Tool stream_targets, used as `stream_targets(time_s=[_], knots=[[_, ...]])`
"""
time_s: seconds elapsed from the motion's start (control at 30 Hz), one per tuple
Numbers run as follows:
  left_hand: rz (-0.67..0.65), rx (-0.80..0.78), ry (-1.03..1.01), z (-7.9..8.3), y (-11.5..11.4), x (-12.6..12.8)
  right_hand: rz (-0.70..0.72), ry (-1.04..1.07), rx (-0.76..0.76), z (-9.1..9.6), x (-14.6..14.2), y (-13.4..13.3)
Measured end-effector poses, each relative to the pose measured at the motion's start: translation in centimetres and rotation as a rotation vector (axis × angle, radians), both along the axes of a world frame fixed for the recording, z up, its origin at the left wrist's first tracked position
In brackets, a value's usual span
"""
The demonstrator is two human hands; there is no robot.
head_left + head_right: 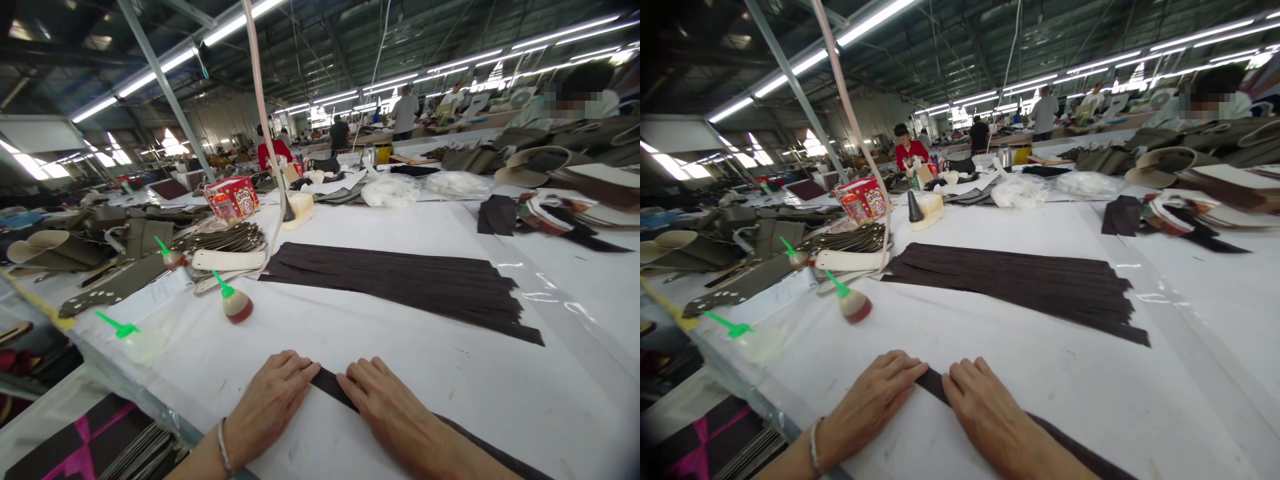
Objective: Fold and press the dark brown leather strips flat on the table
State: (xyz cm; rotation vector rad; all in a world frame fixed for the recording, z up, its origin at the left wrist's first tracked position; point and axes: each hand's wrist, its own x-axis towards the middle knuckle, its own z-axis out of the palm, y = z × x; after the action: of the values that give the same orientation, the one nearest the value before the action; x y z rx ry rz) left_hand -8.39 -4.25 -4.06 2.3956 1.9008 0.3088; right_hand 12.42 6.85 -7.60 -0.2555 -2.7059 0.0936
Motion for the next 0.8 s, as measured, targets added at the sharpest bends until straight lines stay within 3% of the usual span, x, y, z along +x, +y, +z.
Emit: stream_targets(time_s=[0.33,0.6,0.8], knots=[[0.0,0.041,0.068,-0.3,0.0,0.1,0.005,-0.052,0.008,0.8,0.4,0.0],[-0.003,-0.049,0.116,0.5,0.3,0.6,0.009,-0.073,0.024,1.2,1.3,0.0],[-0.039,-0.018,0.173,0.8,0.6,1.1,0.021,-0.1,-0.012,1.4,2.3,0.1]])
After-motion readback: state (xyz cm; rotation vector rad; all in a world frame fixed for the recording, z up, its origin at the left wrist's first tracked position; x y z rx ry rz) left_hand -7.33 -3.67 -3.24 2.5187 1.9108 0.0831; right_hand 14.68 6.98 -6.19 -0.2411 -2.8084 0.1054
